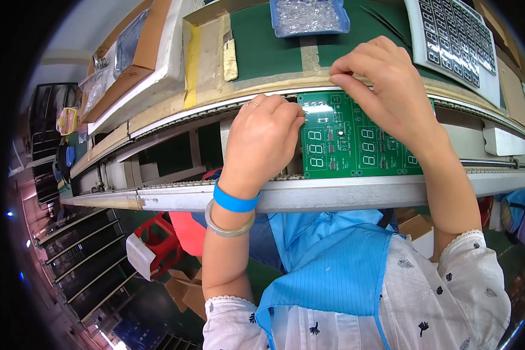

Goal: The person assembles electronics components and seven-segment displays onto a printed circuit board by hand, taking the components from a shipping box and placing them on the board.

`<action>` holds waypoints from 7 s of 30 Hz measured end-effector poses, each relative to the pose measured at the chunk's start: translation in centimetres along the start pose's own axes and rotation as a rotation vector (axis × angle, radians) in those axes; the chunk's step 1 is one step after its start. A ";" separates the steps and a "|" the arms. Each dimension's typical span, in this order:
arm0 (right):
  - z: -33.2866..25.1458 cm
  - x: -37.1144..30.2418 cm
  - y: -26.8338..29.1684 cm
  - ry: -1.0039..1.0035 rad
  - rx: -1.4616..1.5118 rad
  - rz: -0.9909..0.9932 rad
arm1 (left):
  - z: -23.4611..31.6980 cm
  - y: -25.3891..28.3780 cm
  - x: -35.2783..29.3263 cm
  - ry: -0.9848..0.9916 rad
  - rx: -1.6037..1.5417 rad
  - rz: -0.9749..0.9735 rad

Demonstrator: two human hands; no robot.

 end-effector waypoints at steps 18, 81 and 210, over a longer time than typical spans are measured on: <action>-0.5 0.6 0.9 0.029 -0.011 -0.017 | 1.2 -0.1 0.3 -0.068 0.121 -0.006; 9.7 0.4 3.1 -0.417 0.640 0.144 | -1.2 -2.7 15.7 0.134 0.243 0.201; 3.7 -5.8 4.4 -0.063 -0.026 -0.059 | 8.1 -5.5 2.9 -0.284 0.074 -0.011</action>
Point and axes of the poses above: each hand's wrist, its own x-axis towards the middle knuckle, its own y-axis out of the back of the hand, z = x × y, the point moved 5 cm from there along x, towards the middle knuckle, and after that the axes turned 15 degrees about y, right-handed, at the moved point
